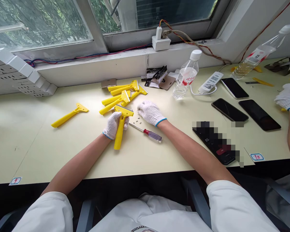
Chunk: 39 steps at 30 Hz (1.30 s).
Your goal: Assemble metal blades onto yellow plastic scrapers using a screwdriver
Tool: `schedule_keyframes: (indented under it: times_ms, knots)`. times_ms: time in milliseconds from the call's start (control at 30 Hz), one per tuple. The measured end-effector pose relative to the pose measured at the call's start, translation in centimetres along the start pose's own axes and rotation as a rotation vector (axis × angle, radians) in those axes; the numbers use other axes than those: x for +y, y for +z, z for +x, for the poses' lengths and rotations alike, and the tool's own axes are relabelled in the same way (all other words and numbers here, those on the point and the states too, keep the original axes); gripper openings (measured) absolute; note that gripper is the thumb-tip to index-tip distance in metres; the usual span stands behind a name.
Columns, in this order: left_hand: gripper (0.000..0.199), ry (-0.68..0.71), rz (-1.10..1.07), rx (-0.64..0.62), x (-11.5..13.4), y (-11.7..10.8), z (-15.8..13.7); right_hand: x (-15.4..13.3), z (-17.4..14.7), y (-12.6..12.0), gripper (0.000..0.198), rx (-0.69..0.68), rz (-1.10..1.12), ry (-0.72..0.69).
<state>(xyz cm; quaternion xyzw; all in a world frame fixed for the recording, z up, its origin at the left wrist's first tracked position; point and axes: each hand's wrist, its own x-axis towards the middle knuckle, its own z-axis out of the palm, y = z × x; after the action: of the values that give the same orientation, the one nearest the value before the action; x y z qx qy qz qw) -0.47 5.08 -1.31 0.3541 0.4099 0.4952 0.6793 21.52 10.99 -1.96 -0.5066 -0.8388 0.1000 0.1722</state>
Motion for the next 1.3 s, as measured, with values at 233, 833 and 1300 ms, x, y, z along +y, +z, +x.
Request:
schedule_keyframes:
  times_ms: [233, 833, 1300]
  knots:
    - [0.042, 0.034, 0.034, -0.017, -0.1, 0.3, -0.3, -0.5, -0.1, -0.4, 0.046, -0.093, -0.033, 0.028]
    - [0.042, 0.022, -0.009, 0.045, 0.3, 0.7, -0.3, 0.8, 0.7, 0.1, 0.025, -0.171, 0.009, -0.112]
    - [0.040, 0.053, 0.086, 0.017, -0.1, 0.6, -0.4, 0.2, -0.5, 0.9, 0.048, -0.056, 0.115, -0.075]
